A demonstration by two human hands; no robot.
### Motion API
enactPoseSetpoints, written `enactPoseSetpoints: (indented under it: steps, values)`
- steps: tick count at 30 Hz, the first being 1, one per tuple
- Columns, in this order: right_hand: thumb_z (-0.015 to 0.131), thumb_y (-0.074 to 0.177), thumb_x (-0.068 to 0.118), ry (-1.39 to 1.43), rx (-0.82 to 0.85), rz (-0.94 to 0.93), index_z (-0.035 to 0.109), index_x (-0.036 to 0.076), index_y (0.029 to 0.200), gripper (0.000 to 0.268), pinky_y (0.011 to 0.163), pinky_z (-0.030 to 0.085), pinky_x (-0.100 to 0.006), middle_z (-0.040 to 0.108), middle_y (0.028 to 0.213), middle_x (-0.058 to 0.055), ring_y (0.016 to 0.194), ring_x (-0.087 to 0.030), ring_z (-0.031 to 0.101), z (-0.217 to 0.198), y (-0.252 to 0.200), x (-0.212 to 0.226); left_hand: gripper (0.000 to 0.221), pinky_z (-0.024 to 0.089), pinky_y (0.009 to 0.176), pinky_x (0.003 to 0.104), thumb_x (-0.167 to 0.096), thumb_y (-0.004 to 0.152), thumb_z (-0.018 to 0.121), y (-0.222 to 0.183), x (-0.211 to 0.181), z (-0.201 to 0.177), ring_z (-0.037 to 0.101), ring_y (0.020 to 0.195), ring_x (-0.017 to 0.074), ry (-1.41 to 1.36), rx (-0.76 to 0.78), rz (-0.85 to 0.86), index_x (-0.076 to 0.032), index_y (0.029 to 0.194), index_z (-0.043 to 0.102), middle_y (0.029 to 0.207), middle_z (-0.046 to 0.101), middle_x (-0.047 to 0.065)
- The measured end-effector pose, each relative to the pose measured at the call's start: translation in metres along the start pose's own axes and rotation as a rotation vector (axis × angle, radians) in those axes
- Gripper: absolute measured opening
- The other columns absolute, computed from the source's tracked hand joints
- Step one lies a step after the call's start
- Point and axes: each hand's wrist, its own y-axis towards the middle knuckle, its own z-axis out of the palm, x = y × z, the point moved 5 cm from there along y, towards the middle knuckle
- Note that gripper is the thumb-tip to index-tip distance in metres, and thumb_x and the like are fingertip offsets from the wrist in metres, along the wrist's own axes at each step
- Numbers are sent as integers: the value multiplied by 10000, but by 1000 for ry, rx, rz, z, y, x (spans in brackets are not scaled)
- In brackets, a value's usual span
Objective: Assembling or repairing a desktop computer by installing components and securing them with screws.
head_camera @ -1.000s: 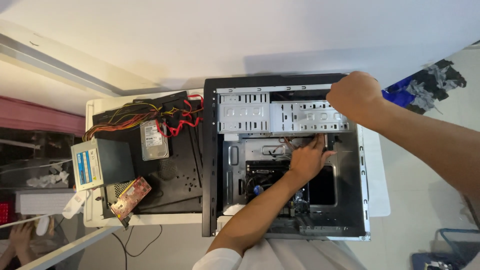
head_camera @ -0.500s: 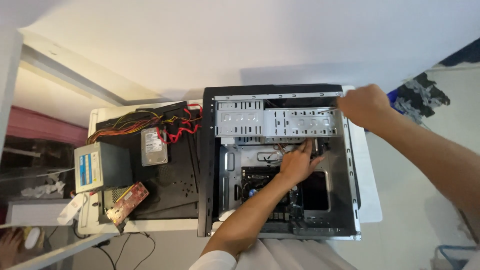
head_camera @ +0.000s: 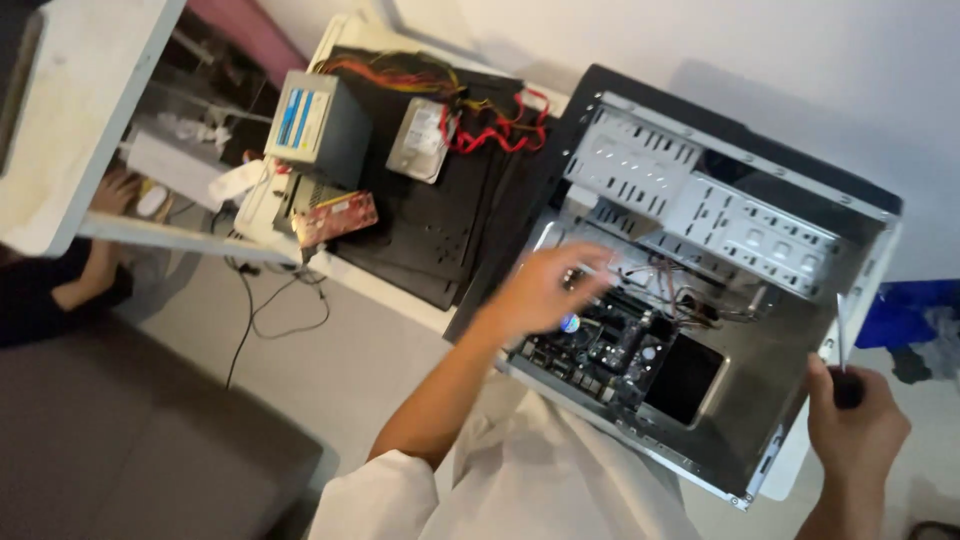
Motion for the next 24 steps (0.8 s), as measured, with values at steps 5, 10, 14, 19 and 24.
enactPoseSetpoints:
  steps: [5, 10, 14, 19, 24]
  values:
    - [812, 1212, 407, 239, -109, 86, 722, -30, 1231, 446, 783, 533, -451, 717, 1009, -164, 909, -289, 683, 20, -33, 0, 222, 531, 773, 262, -303, 1015, 585, -68, 54, -116, 698, 868, 117, 118, -644, -259, -152, 1100, 725, 1023, 758, -2]
    - [856, 1216, 297, 442, -161, 115, 653, -54, 1262, 408, 760, 477, -408, 630, 1008, -153, 885, -236, 574, 25, -31, 3, 239, 528, 854, 307, -334, 965, 622, -131, 174, -135, 700, 902, 145, 200, -821, -663, -138, 1064, 715, 993, 755, 6]
    - [856, 1207, 333, 457, -133, 218, 640, -1, 1212, 398, 720, 445, -348, 577, 953, -69, 827, -172, 510, 28, -31, 4, 168, 540, 822, 296, -275, 933, 695, -146, 231, -115, 723, 859, 142, 241, -782, -676, -134, 1018, 732, 920, 774, 14]
    - [832, 1172, 370, 412, -120, 292, 678, -26, 1203, 426, 701, 476, -405, 628, 990, -112, 847, -234, 571, 22, -30, 15, 270, 529, 867, 373, -349, 898, 689, -127, 249, -104, 713, 987, 230, 399, -635, -780, -178, 1099, 746, 1046, 760, 39]
    - [851, 1095, 385, 506, -153, 307, 689, 30, 1165, 396, 788, 486, -340, 643, 949, -80, 853, -174, 573, 38, -28, 0, 239, 518, 816, 448, -393, 919, 680, -110, 275, -98, 679, 978, 291, 570, -572, -768, -239, 1078, 769, 1015, 693, 51]
